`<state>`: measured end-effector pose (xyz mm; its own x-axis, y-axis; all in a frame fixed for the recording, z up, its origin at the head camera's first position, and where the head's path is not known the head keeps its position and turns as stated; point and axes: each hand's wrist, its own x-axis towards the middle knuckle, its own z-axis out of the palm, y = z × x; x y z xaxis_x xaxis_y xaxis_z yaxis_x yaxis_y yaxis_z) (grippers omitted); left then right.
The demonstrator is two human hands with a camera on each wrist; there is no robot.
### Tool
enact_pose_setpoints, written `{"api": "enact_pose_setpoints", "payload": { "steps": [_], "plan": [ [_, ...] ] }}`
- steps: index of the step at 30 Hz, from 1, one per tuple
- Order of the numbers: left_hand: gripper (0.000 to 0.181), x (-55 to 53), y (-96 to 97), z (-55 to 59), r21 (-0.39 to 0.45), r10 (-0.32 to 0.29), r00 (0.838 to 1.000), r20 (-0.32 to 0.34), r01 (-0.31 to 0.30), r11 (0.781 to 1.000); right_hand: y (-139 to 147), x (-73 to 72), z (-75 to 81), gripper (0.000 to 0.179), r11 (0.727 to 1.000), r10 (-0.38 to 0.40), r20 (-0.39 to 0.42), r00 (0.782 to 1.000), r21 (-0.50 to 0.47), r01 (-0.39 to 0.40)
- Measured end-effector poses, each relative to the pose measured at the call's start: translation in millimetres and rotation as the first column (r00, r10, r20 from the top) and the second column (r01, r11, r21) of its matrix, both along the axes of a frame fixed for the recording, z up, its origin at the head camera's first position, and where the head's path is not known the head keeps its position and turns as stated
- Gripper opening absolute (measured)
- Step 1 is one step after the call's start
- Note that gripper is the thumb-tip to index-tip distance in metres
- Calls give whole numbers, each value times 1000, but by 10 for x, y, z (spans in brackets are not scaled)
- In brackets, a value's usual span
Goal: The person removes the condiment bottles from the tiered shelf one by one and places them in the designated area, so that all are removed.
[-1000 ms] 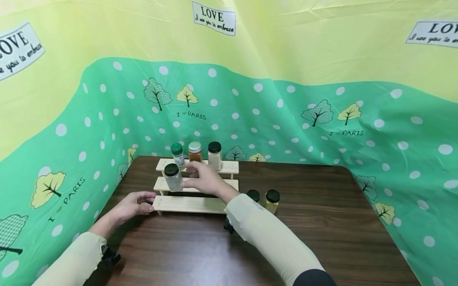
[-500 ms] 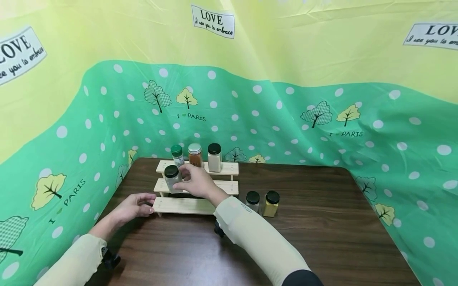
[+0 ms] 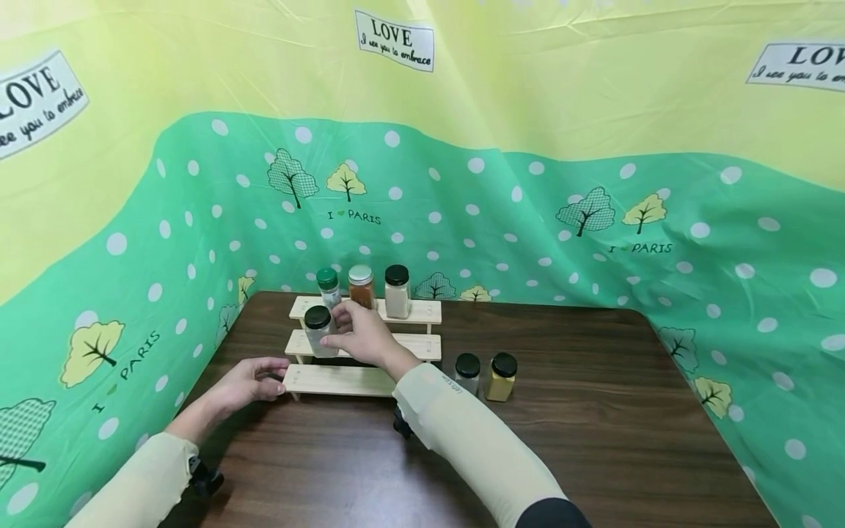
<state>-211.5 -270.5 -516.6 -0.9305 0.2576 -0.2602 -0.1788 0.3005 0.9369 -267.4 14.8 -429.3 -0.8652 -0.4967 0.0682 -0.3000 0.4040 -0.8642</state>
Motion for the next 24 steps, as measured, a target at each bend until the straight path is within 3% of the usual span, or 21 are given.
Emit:
{"api": "enact_pose_setpoints", "payload": {
  "steps": [8,18,24],
  "plan": [
    [61,7,11,24,-13,2,1000,-10,-2,1000,5,-23,-24,55,1000,18,-33,999,-11,-19],
    [61,27,24,56,-20,-6,1000,-13,6,1000,49,46,27,52,1000,12,-6,1000,-29,-12],
    [61,23,13,10,-13,-7,1000,-24,7,1000,174,85,94,51,996,34,13,999,-89,-33]
  ]
}}
